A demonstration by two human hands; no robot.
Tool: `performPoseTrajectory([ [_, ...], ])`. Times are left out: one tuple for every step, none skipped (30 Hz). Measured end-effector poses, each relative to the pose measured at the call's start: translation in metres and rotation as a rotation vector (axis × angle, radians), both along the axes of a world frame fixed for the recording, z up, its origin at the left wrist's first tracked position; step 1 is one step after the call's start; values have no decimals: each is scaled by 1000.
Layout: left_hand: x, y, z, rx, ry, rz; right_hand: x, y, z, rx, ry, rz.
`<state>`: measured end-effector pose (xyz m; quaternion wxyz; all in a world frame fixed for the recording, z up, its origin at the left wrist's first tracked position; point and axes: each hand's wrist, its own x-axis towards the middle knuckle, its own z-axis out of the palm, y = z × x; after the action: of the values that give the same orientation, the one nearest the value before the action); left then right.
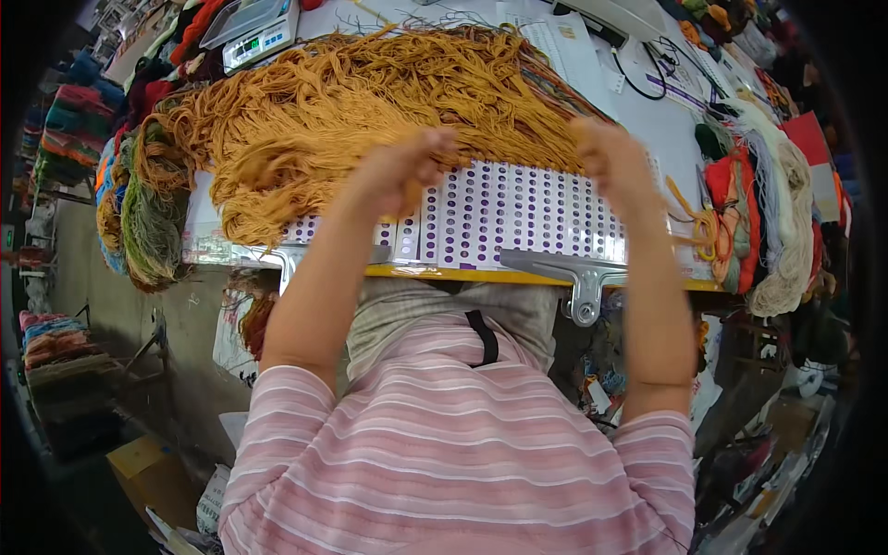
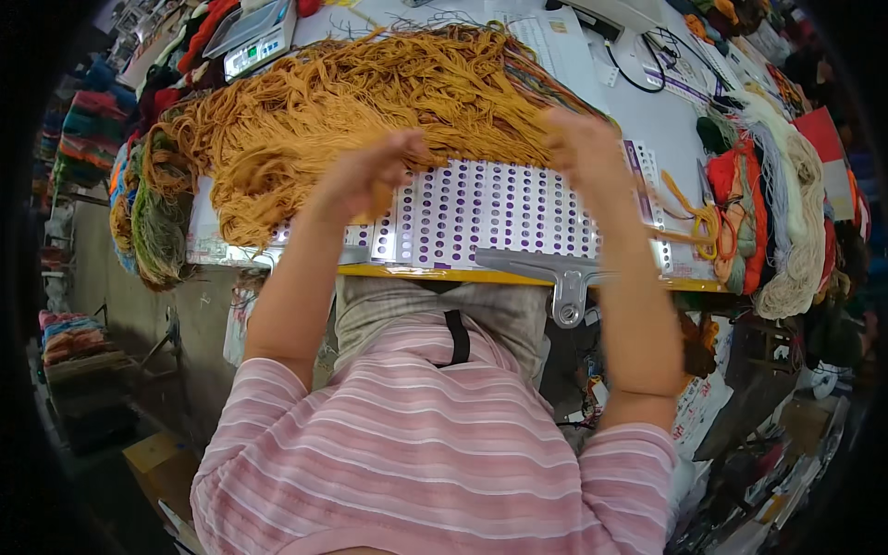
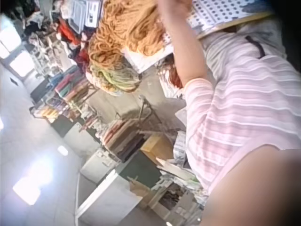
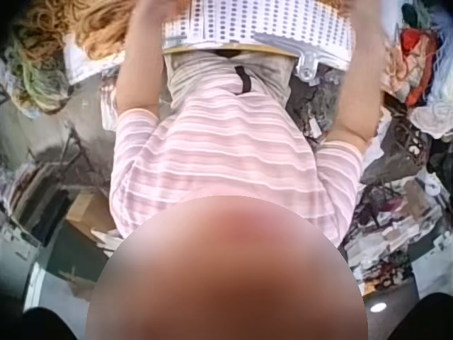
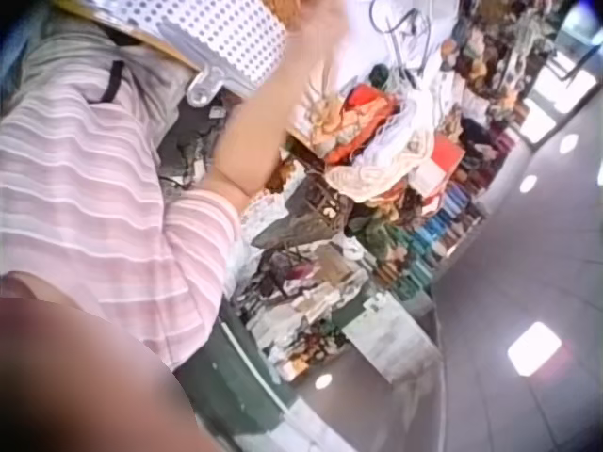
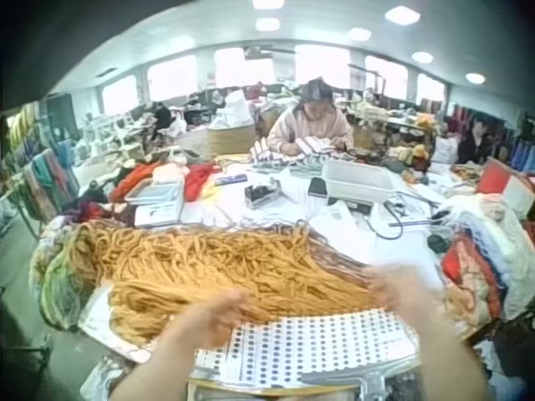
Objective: Sorting and organizing bundles of yellow yarn into a color sample template board.
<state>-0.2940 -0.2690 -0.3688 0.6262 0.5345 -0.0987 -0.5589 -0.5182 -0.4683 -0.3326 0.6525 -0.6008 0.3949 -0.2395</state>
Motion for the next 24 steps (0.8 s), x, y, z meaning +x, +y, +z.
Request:
performPoseTrajectory([
  [-4,-8,-34,15,-59,-51,22,18,-15,33,140,35],
  [-8,-18,-60,30,-118,-115,34,23,-49,24,163,49],
  [-23,-24,-54,94,-139,-100,40,29,-77,-41,183,73],
  [-37,-28,-46,156,-162,-84,46,34,-96,-107,201,100],
  [-41,-30,-47,140,-194,-63,51,39,-107,-99,197,102],
  [-41,-31,-45,148,-197,-64,54,43,-116,-267,204,103],
  [-41,-32,-39,190,-277,-107,57,47,-120,-434,211,107],
  [-41,-34,-35,232,-356,-154,57,48,-122,-426,210,108],
  [-44,-38,-32,239,-355,-157,57,49,-123,-429,214,77],
  [-48,-46,-29,284,-473,-190,56,49,-121,-433,219,43],
  [-48,-50,-26,328,-591,-207,60,50,-117,-432,212,54],
  [-39,-56,-58,274,-804,-205,63,52,-112,-339,207,52],
  [-40,-61,-52,275,-804,-213,62,51,-111,-241,210,33],
  [-41,-66,-44,368,-734,-253,62,50,-116,-237,212,27],
  [-42,-70,-39,460,-663,-292,63,48,-122,-307,208,2],
  [-36,-68,-41,494,-548,-285,65,50,-122,-376,202,-17],
  [-32,-67,-46,497,-547,-285,66,52,-122,-373,202,-16],
  [-28,-66,-55,418,-523,-267,66,52,-121,-377,229,-23],
  [-27,-65,-58,339,-497,-247,67,54,-118,-382,255,-28],
  [-27,-64,-62,341,-495,-244,67,56,-120,-381,255,-24],
  [-29,-65,-66,335,-499,-211,66,58,-123,-511,242,-38],
  [-32,-65,-65,333,-503,-179,66,61,-126,-637,228,-51],
  [-34,-65,-64,337,-500,-177,65,63,-128,-634,228,-47],
  [-35,-64,-62,304,-506,-166,63,65,-129,-703,191,-65],
])
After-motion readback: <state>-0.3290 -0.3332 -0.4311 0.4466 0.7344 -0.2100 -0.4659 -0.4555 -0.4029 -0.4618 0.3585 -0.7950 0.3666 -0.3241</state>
